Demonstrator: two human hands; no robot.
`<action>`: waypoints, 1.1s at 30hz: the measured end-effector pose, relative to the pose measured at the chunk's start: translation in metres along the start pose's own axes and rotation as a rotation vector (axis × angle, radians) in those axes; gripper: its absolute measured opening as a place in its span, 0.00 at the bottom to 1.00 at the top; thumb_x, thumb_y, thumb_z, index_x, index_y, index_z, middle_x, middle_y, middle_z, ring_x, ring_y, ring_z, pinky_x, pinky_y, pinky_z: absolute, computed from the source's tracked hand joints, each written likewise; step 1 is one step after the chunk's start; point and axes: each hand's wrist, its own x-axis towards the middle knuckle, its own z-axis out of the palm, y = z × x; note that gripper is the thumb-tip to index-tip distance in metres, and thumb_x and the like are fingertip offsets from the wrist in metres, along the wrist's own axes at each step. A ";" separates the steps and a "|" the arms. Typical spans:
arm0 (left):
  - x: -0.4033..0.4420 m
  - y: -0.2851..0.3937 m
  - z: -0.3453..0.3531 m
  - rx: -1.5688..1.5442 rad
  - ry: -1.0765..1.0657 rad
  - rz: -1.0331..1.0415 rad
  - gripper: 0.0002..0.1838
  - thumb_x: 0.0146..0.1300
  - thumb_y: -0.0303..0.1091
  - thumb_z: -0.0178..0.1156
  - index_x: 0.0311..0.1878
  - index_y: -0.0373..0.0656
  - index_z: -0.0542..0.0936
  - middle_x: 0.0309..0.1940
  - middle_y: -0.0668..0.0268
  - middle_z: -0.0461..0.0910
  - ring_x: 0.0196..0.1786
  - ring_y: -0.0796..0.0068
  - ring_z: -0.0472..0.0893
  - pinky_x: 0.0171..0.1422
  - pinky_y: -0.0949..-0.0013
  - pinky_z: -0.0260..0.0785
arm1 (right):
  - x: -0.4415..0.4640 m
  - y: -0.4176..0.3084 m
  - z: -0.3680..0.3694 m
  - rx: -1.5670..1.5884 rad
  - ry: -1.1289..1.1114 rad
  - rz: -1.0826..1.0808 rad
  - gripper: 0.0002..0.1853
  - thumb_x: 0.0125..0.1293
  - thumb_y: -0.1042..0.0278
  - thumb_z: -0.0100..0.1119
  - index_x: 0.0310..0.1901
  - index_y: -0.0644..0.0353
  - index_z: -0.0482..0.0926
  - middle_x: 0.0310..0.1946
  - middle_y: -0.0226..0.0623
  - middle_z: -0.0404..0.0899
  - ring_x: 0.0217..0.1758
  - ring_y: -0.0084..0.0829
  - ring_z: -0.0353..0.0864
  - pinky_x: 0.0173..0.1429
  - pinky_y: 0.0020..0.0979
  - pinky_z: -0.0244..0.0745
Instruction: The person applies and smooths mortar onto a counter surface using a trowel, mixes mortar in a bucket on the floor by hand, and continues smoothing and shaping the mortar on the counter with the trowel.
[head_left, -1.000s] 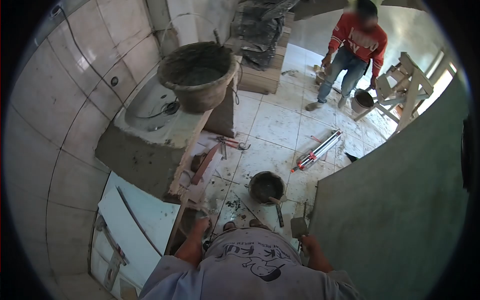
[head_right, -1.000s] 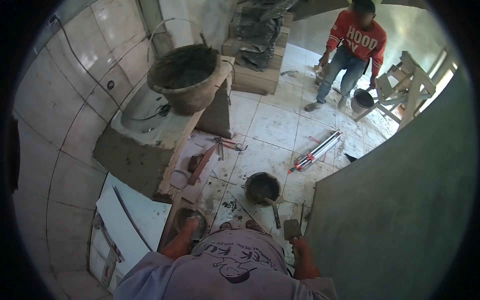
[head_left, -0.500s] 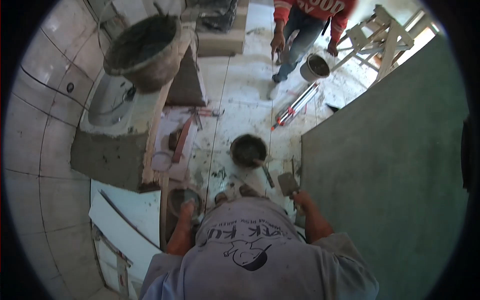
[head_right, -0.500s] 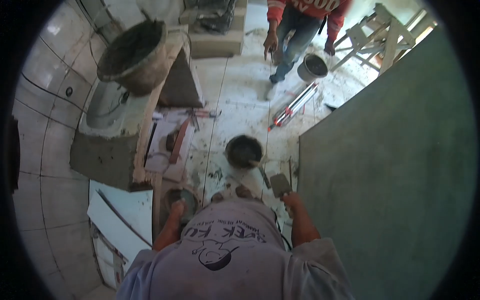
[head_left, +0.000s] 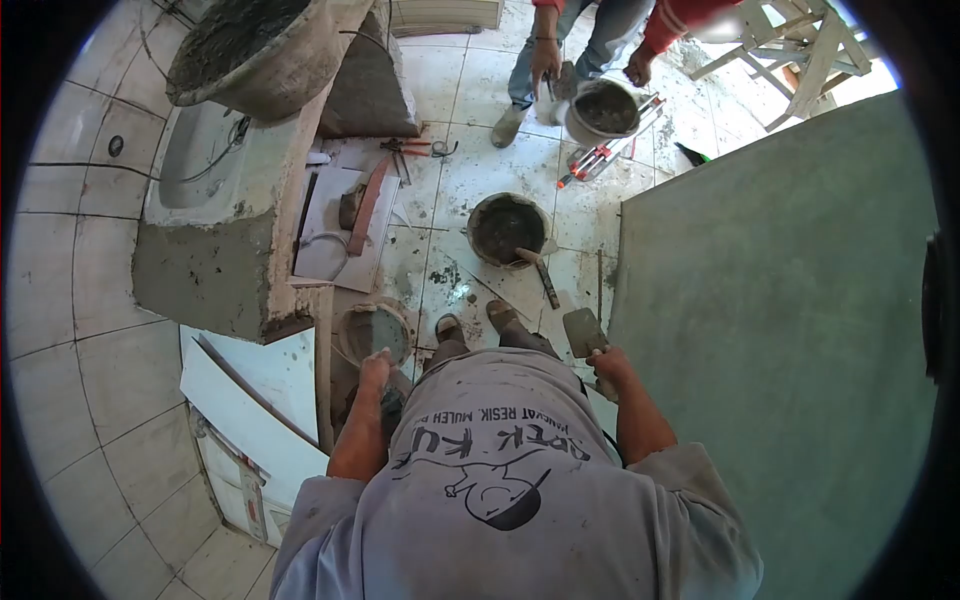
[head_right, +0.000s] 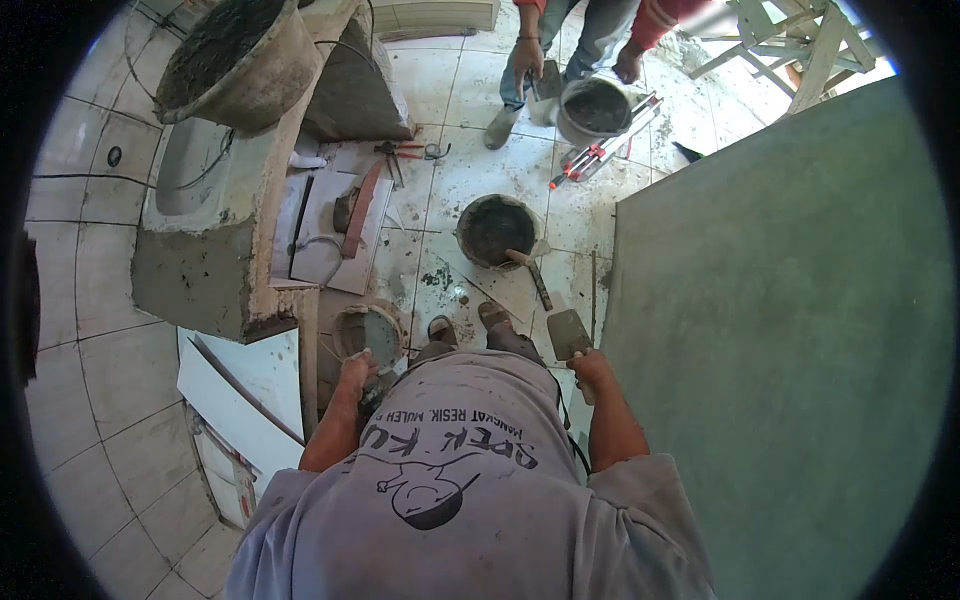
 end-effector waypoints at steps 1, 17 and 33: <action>-0.001 0.001 0.002 0.000 -0.006 0.003 0.22 0.69 0.44 0.51 0.43 0.30 0.80 0.36 0.57 0.82 0.40 0.64 0.82 0.49 0.63 0.71 | 0.008 0.002 0.001 -0.020 -0.002 0.009 0.18 0.57 0.64 0.63 0.46 0.65 0.76 0.32 0.45 0.80 0.31 0.38 0.81 0.32 0.39 0.79; -0.016 0.045 0.019 -0.026 0.050 -0.022 0.20 0.69 0.45 0.53 0.45 0.35 0.81 0.33 0.65 0.81 0.34 0.72 0.80 0.34 0.67 0.68 | 0.057 -0.024 -0.015 -0.093 0.023 -0.153 0.16 0.57 0.63 0.64 0.41 0.66 0.78 0.27 0.40 0.78 0.25 0.33 0.79 0.28 0.37 0.78; -0.060 0.017 0.010 -0.158 0.130 -0.040 0.17 0.69 0.43 0.52 0.38 0.37 0.81 0.31 0.64 0.81 0.28 0.75 0.79 0.31 0.71 0.66 | 0.143 -0.233 -0.035 -1.073 0.316 -1.052 0.10 0.61 0.64 0.54 0.37 0.55 0.84 0.38 0.45 0.83 0.44 0.46 0.83 0.46 0.43 0.79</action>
